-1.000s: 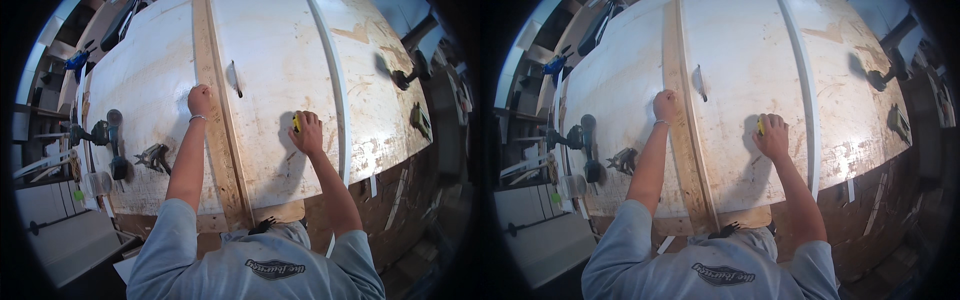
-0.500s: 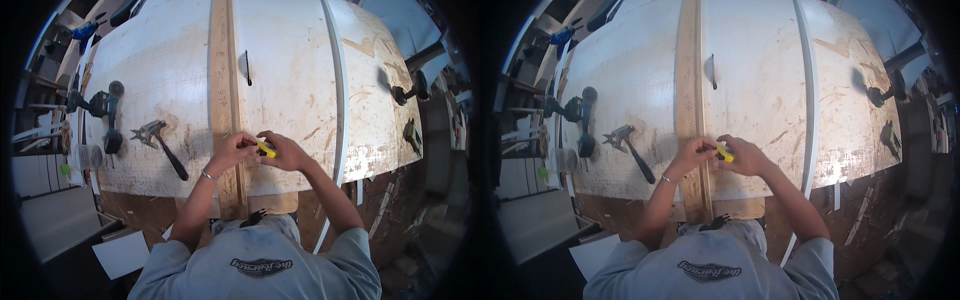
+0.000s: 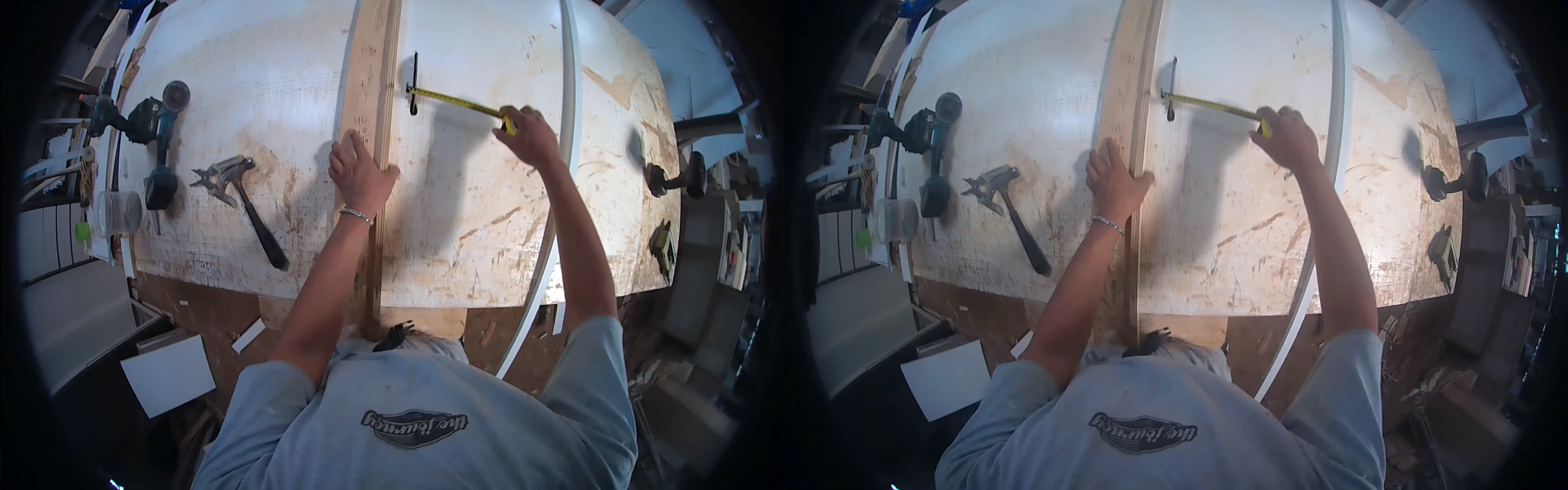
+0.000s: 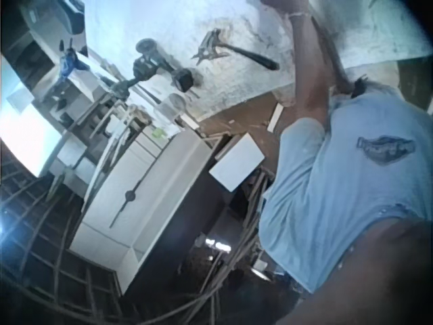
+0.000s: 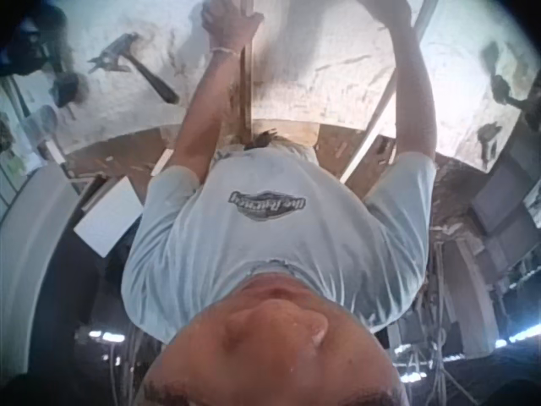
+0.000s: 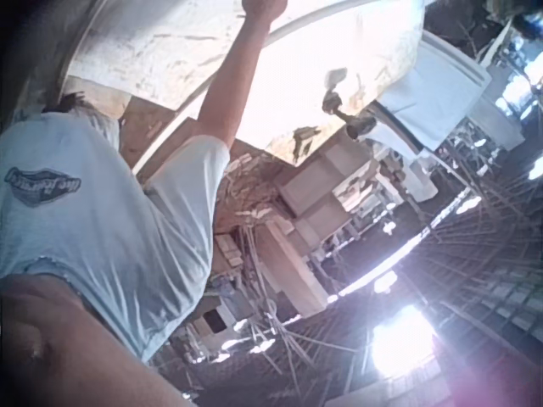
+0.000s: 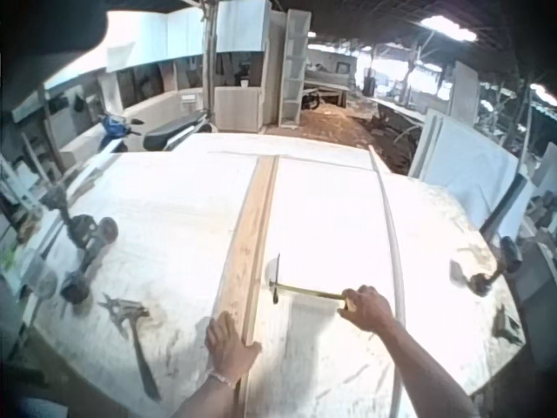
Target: The person measures a white wooden cabinet piece using a measuring tape and then uses a hammer to drive nails into a separate wooden strip on a workbench.
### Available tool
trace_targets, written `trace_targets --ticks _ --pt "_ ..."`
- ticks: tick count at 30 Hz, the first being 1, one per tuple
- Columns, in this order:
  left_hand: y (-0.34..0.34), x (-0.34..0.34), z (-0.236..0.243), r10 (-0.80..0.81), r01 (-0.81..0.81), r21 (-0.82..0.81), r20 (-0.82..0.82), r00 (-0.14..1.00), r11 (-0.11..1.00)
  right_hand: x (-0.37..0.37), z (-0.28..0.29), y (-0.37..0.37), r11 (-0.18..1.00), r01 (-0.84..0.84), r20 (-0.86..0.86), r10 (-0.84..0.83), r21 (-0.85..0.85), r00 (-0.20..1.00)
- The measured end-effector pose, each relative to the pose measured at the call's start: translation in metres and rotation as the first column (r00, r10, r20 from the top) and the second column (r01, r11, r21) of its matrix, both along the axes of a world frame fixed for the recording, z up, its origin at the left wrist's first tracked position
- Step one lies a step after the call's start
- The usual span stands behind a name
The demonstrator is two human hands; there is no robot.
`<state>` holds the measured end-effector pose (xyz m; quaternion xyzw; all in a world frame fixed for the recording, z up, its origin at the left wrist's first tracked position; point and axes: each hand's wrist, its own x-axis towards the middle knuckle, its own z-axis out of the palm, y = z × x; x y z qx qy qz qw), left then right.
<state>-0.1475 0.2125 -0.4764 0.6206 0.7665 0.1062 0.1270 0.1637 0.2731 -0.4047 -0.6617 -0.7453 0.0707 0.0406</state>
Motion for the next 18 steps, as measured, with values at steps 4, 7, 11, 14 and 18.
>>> trace_targets --ticks 4,7,11,14,18 --pt "0.002 0.005 0.005 0.021 -0.027 0.048 0.111 0.994 0.999 -0.004 -0.01 0.015 0.999 -0.036 0.052 0.034 0.028 0.998" --pt "0.003 0.009 0.005 0.022 -0.024 0.023 0.107 0.994 0.999 -0.005 -0.016 0.022 0.998 -0.055 0.071 0.052 0.033 0.996" --pt "0.003 0.015 0.009 0.029 -0.027 -0.026 0.098 0.995 0.999 -0.003 -0.022 0.027 0.996 -0.064 0.099 0.058 0.055 0.993" --pt "0.004 0.016 0.009 0.021 -0.02 -0.014 0.083 0.996 1.0 0.002 -0.023 0.03 0.993 -0.088 0.103 0.08 0.078 0.991" --pt "0.004 0.017 0.005 0.015 -0.015 0.001 0.076 0.997 1.0 0.005 -0.026 0.03 0.992 -0.092 0.084 0.085 0.083 0.993"
